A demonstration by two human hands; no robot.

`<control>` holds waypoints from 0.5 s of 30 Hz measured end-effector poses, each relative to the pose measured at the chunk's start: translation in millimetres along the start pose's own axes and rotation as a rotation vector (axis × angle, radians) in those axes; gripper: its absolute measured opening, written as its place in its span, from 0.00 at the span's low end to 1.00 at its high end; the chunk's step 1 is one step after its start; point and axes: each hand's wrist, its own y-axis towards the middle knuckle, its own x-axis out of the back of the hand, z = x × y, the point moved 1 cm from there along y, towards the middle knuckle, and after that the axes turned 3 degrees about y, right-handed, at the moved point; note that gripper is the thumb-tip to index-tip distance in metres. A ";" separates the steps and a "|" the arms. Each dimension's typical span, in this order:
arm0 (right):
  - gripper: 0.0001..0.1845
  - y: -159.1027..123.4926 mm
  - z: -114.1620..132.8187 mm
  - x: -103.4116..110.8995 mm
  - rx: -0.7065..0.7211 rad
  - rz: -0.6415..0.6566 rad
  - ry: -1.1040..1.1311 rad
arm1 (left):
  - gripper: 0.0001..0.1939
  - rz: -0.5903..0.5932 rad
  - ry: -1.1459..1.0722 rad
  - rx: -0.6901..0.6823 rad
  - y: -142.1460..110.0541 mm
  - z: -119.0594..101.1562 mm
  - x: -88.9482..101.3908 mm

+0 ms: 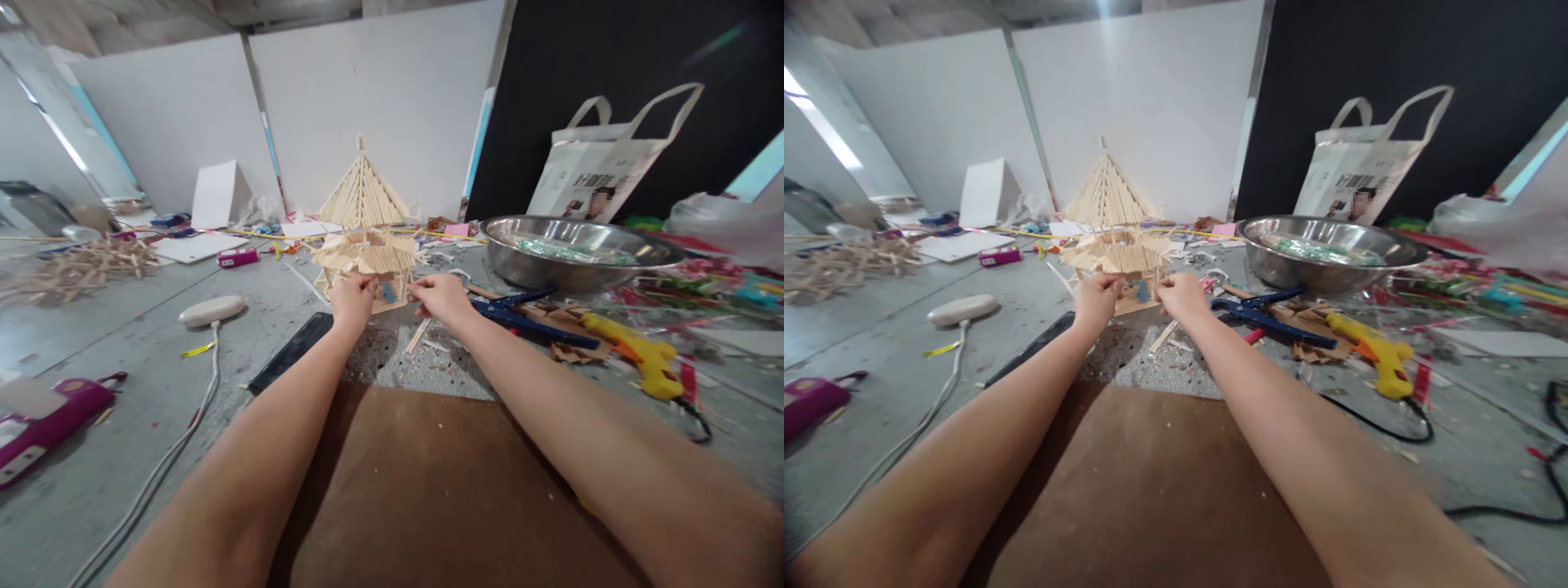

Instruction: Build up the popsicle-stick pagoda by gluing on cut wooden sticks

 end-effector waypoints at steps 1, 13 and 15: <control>0.08 -4.3 2.2 8.2 -0.004 0.005 0.024 | 0.14 0.001 -0.001 0.001 -0.2 -0.1 0.1; 0.09 -90.5 -14.4 132.1 -0.164 -0.154 -0.050 | 0.15 -0.021 -0.030 -0.020 -5.4 -1.7 1.9; 0.09 -96.9 -27.4 154.3 -0.224 -0.258 -0.145 | 0.15 -0.021 -0.041 -0.020 -6.8 -2.8 3.0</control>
